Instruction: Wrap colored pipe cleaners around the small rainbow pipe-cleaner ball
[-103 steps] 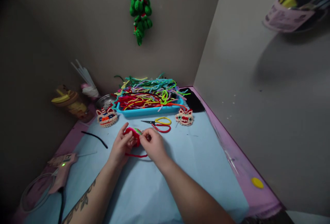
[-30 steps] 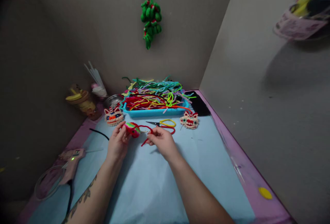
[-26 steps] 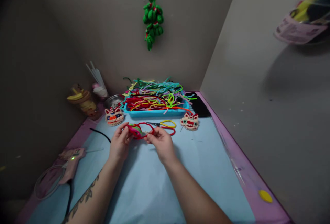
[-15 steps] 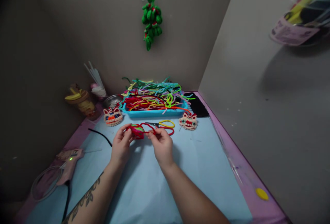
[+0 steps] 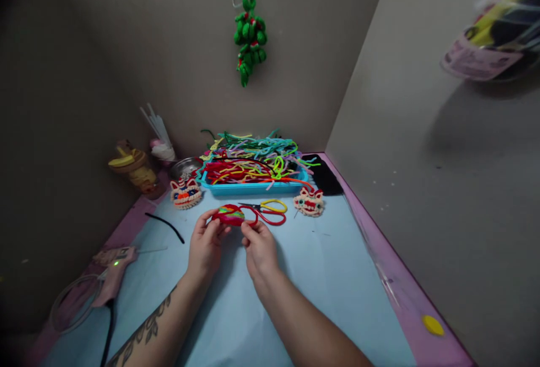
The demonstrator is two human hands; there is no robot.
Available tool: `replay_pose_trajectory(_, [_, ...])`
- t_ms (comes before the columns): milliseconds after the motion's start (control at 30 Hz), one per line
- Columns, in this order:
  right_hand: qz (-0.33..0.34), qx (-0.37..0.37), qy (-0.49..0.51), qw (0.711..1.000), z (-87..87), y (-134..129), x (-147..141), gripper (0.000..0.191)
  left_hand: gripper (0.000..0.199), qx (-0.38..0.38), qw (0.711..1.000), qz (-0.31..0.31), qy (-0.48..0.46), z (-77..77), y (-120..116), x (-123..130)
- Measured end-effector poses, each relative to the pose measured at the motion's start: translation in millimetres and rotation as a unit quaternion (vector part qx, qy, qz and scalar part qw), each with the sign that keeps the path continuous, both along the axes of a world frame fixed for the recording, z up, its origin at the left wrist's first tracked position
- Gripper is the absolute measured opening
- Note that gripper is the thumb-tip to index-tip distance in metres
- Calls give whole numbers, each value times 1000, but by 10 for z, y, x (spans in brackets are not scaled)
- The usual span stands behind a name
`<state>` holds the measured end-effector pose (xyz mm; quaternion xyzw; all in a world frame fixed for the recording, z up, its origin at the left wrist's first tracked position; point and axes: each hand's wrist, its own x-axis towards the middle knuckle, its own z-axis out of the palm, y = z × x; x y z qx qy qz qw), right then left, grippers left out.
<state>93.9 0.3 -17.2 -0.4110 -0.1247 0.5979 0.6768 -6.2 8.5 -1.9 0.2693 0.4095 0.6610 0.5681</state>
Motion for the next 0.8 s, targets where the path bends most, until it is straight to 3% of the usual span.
replay_pose_trajectory(167, [-8, 21, -81, 996, 2, -5, 20, 27, 32, -34, 999, -19, -15, -3, -7, 12])
replay_pose_trajectory(333, [10, 52, -123, 991, 30, -35, -24, 26, 30, -9, 998, -54, 6, -32, -25, 40])
replay_pose_trajectory(567, [-30, 82, -260, 962, 15, -21, 103, 24, 35, 0, 996, -21, 84, -28, -37, 6])
replay_pose_trajectory(800, [31, 76, -268, 960, 15, -12, 105, 25, 35, 9, 994, -67, 91, -65, -52, 12])
